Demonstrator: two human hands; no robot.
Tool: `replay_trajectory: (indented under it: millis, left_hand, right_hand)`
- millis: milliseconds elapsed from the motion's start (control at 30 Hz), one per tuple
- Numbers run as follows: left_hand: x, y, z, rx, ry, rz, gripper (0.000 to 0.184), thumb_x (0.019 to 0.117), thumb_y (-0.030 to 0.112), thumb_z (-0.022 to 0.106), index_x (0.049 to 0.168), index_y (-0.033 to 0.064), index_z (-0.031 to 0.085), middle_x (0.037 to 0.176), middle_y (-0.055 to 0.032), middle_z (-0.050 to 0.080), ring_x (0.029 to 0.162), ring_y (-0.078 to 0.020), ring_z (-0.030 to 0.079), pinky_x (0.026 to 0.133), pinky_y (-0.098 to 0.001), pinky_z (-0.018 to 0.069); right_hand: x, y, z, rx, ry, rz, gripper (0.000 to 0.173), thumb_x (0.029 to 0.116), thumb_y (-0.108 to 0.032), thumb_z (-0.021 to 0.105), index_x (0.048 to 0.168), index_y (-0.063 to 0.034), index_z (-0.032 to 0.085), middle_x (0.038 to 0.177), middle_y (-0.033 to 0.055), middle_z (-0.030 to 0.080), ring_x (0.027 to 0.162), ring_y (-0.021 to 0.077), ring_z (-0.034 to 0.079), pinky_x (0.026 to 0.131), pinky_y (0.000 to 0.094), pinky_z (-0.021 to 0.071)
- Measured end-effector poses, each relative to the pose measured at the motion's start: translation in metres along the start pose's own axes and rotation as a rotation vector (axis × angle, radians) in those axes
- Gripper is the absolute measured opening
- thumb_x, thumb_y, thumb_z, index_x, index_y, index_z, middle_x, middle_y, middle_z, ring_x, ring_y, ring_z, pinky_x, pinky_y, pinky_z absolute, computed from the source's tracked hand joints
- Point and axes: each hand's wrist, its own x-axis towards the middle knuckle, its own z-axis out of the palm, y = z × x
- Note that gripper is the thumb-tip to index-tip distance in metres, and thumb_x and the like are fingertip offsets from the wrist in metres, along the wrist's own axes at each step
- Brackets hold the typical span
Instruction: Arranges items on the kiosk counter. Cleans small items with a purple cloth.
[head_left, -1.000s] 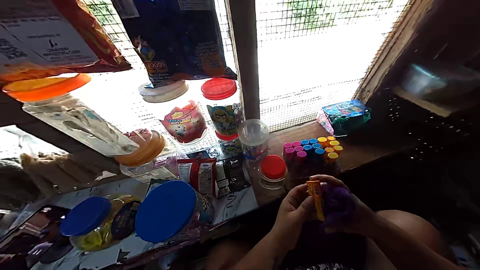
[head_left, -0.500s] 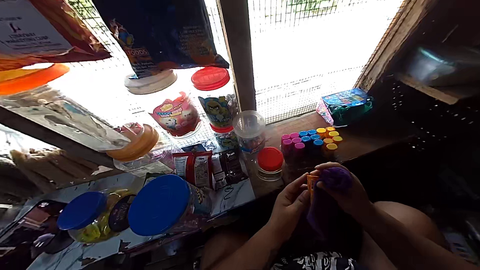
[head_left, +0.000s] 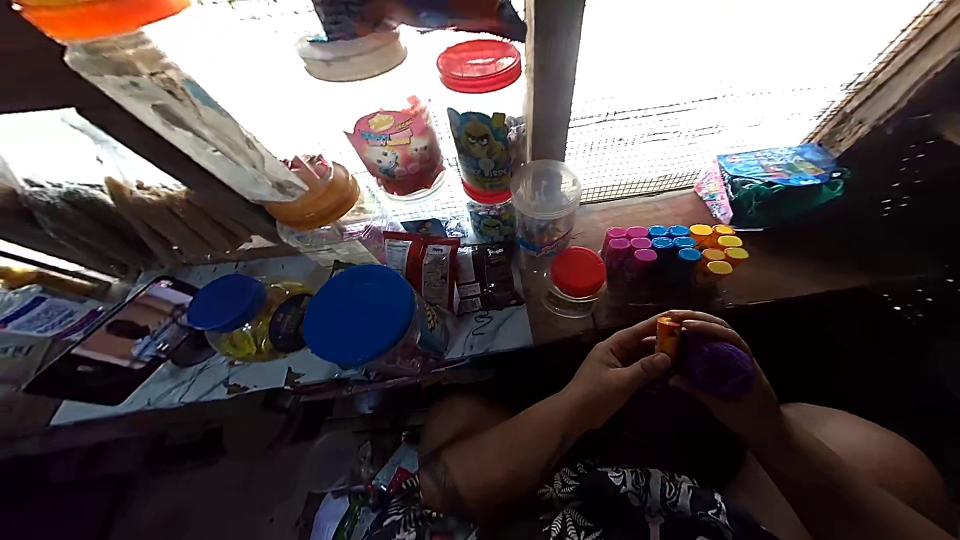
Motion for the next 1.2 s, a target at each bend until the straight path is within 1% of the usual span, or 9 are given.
replay_trajectory:
  millis: [67, 133, 267, 400, 533, 633, 867, 1100, 1200]
  left_hand:
    - [-0.001, 0.001, 0.000, -0.051, 0.001, -0.027, 0.051, 0.0986, 0.004, 0.058, 0.146, -0.0048, 0.041, 0.121, -0.0029, 0.069, 0.107, -0.0065, 0.066, 0.097, -0.0284, 0.0532]
    - [-0.001, 0.001, -0.001, -0.076, -0.017, -0.054, 0.051, 0.0972, 0.004, 0.059, 0.145, -0.0038, 0.043, 0.118, -0.0026, 0.070, 0.105, -0.0068, 0.067, 0.095, -0.0284, 0.0535]
    - [-0.005, 0.003, 0.001, -0.145, -0.106, -0.112, 0.046, 0.0973, 0.004, 0.058, 0.141, -0.0012, 0.046, 0.115, 0.0012, 0.070, 0.101, -0.0044, 0.067, 0.093, -0.0259, 0.0532]
    - [-0.007, 0.005, 0.000, -0.196, -0.158, -0.126, 0.037, 0.0994, 0.001, 0.054, 0.136, 0.0008, 0.051, 0.114, 0.0025, 0.070, 0.101, -0.0043, 0.067, 0.094, -0.0264, 0.0535]
    - [-0.011, 0.007, -0.002, -0.128, -0.107, -0.068, 0.036, 0.1014, 0.005, 0.053, 0.136, -0.0008, 0.052, 0.117, 0.0005, 0.068, 0.103, -0.0048, 0.065, 0.094, -0.0272, 0.0534]
    - [-0.013, 0.010, -0.005, -0.096, -0.044, -0.026, 0.039, 0.1019, 0.009, 0.053, 0.139, -0.0010, 0.048, 0.120, 0.0007, 0.067, 0.105, -0.0039, 0.064, 0.092, -0.0256, 0.0529]
    - [-0.015, 0.012, -0.010, -0.074, -0.037, -0.029, 0.042, 0.1004, 0.008, 0.055, 0.140, -0.0014, 0.048, 0.118, -0.0003, 0.067, 0.102, -0.0075, 0.067, 0.092, -0.0309, 0.0558]
    - [-0.015, 0.012, -0.009, -0.131, -0.135, -0.087, 0.032, 0.1014, 0.006, 0.053, 0.133, 0.0015, 0.055, 0.114, 0.0026, 0.069, 0.101, -0.0043, 0.066, 0.093, -0.0273, 0.0539]
    - [-0.016, 0.011, -0.008, -0.145, -0.149, -0.093, 0.030, 0.1022, 0.006, 0.051, 0.131, 0.0015, 0.057, 0.113, 0.0028, 0.069, 0.101, -0.0042, 0.066, 0.093, -0.0272, 0.0541]
  right_hand:
    - [-0.004, -0.005, 0.003, -0.009, -0.008, 0.067, 0.076, 0.0816, -0.031, 0.085, 0.148, -0.0272, 0.050, 0.148, -0.0093, 0.053, 0.135, 0.0075, 0.050, 0.114, 0.0280, 0.0431]
    - [-0.004, -0.010, 0.003, -0.090, -0.003, 0.085, 0.079, 0.0791, -0.037, 0.087, 0.148, -0.0242, 0.051, 0.146, -0.0100, 0.053, 0.133, 0.0046, 0.050, 0.113, 0.0250, 0.0435]
    - [0.003, -0.025, 0.002, -0.190, 0.067, -0.011, 0.047, 0.0848, -0.037, 0.082, 0.128, -0.0256, 0.067, 0.126, -0.0142, 0.064, 0.120, 0.0025, 0.059, 0.103, 0.0210, 0.0495]
    - [0.010, -0.034, 0.003, -0.226, 0.133, -0.041, 0.024, 0.0918, -0.033, 0.075, 0.113, -0.0249, 0.070, 0.113, -0.0144, 0.069, 0.110, 0.0017, 0.064, 0.098, 0.0205, 0.0524]
    - [0.013, -0.038, 0.015, -0.143, 0.177, 0.004, 0.028, 0.0950, -0.022, 0.071, 0.122, -0.0243, 0.065, 0.118, -0.0147, 0.071, 0.110, 0.0013, 0.067, 0.098, 0.0198, 0.0547]
    - [0.013, -0.029, 0.016, -0.055, 0.060, -0.011, 0.036, 0.0952, -0.018, 0.070, 0.130, -0.0247, 0.063, 0.133, -0.0062, 0.065, 0.126, 0.0107, 0.060, 0.107, 0.0277, 0.0500]
    - [0.017, -0.029, 0.011, -0.218, -0.093, 0.020, 0.063, 0.0834, -0.033, 0.084, 0.140, -0.0268, 0.057, 0.140, -0.0083, 0.057, 0.132, 0.0058, 0.051, 0.112, 0.0254, 0.0434]
    - [0.023, -0.037, 0.009, -0.357, 0.043, -0.111, 0.030, 0.0907, -0.034, 0.076, 0.118, -0.0252, 0.066, 0.113, -0.0119, 0.067, 0.111, 0.0002, 0.063, 0.098, 0.0185, 0.0522]
    - [0.024, -0.042, 0.009, -0.294, 0.090, -0.077, 0.025, 0.0939, -0.029, 0.073, 0.117, -0.0225, 0.068, 0.110, -0.0122, 0.071, 0.104, 0.0003, 0.067, 0.092, 0.0180, 0.0558]
